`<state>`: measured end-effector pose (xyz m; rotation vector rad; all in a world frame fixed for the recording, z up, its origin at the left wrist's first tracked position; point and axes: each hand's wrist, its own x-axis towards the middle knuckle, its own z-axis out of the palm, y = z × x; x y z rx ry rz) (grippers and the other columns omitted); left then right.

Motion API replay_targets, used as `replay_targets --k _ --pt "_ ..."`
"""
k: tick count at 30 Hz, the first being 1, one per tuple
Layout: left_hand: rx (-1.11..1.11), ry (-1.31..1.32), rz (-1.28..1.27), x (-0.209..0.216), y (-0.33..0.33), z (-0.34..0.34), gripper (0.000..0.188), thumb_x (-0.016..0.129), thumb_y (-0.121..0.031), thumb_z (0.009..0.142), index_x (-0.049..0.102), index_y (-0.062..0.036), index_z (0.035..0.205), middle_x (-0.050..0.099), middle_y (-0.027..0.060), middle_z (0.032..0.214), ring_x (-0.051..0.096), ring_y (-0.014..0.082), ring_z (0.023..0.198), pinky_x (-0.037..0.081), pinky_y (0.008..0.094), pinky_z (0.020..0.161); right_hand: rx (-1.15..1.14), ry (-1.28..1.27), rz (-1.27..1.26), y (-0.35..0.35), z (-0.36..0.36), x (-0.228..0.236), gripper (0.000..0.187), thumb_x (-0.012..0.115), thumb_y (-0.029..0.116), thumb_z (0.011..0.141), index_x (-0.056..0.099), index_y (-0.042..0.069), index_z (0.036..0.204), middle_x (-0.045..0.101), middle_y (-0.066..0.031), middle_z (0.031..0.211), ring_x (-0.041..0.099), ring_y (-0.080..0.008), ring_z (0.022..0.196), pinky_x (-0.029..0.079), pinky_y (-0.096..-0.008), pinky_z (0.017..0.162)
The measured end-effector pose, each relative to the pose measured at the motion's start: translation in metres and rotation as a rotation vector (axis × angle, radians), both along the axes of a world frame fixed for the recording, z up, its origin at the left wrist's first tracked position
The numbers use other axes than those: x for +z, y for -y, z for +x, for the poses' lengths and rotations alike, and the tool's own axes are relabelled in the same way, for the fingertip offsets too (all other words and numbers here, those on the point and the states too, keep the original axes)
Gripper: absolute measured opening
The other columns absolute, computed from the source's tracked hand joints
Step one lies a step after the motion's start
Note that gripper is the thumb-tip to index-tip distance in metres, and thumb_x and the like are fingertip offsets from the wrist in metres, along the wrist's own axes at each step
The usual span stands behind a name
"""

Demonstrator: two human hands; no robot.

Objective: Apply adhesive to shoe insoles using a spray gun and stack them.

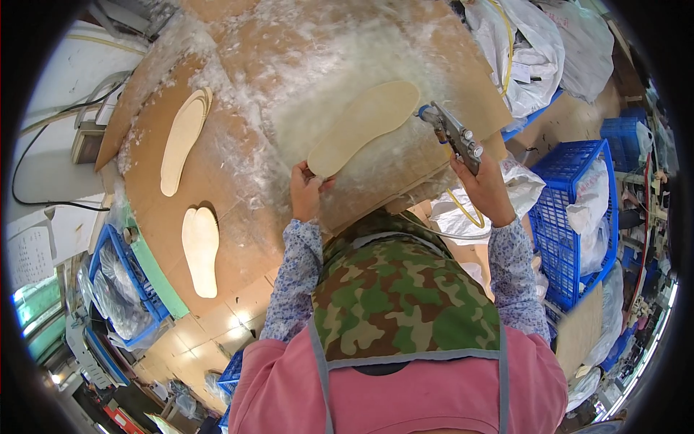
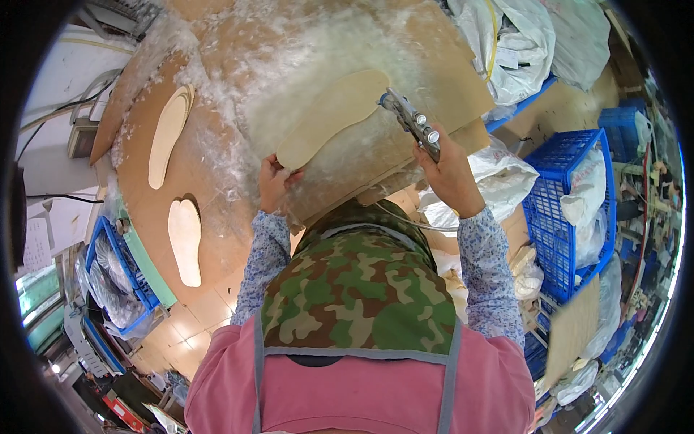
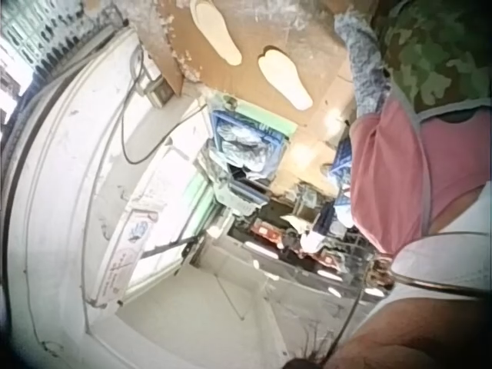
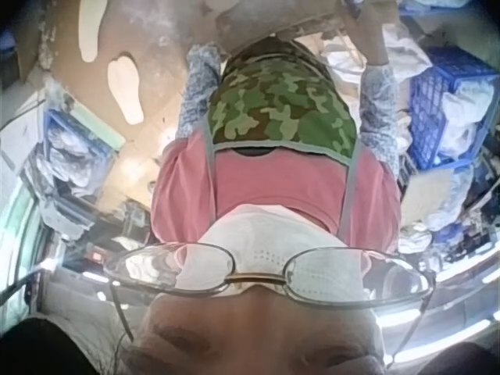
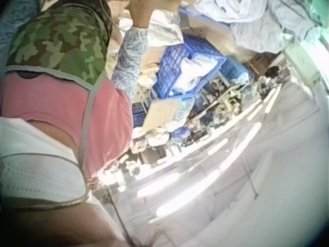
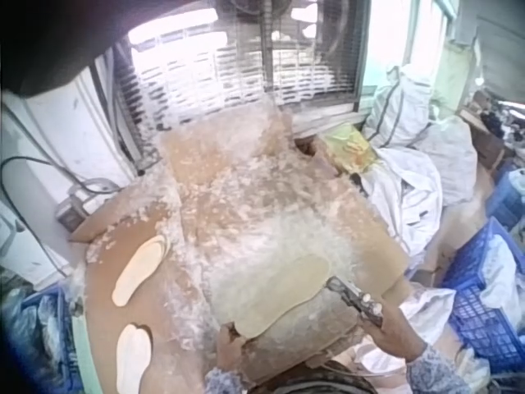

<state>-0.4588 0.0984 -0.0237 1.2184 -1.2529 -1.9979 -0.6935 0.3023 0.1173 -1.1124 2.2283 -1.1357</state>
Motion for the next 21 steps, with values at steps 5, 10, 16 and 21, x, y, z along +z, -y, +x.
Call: replay_targets --k 5,10,16,21 --pt "-0.008 0.005 -0.002 0.003 0.000 0.000 0.036 0.043 0.008 0.080 0.037 0.0035 0.116 0.053 0.0151 0.106 0.063 0.0238 0.085 0.055 0.0294 0.071 -0.043 -0.039 0.011 -0.007 -0.001 0.002 0.028 0.059 0.009 0.085 0.049 -0.001 0.109 0.061 -0.0171 0.078 0.060 -0.0291 0.069 0.046 -0.0342 0.063" --pt "-0.014 -0.012 -0.005 0.006 -0.001 0.000 0.035 0.044 0.007 0.080 0.038 0.0031 0.115 0.054 0.0148 0.103 0.063 0.0224 0.083 0.055 0.0286 0.069 -0.078 -0.017 0.134 -0.017 0.009 0.005 0.030 0.059 0.008 0.085 0.048 -0.001 0.111 0.062 -0.0185 0.080 0.061 -0.0298 0.071 0.046 -0.0342 0.064" --pt "-0.042 -0.016 -0.029 0.005 0.000 0.002 0.034 0.043 0.006 0.081 0.038 0.0037 0.115 0.054 0.0153 0.103 0.063 0.0224 0.083 0.055 0.0286 0.069 -0.018 0.088 0.025 -0.018 0.029 0.001 0.027 0.058 0.008 0.085 0.048 0.000 0.110 0.061 -0.0165 0.080 0.060 -0.0258 0.068 0.045 -0.0327 0.062" --pt "-0.045 -0.019 -0.015 0.002 0.002 0.003 0.035 0.043 0.006 0.081 0.037 0.0043 0.115 0.054 0.0161 0.104 0.063 0.0230 0.084 0.055 0.0290 0.069 -0.009 0.099 0.030 -0.015 0.045 0.007 0.026 0.057 0.007 0.085 0.049 0.001 0.109 0.059 -0.0160 0.078 0.057 -0.0263 0.066 0.045 -0.0329 0.061"
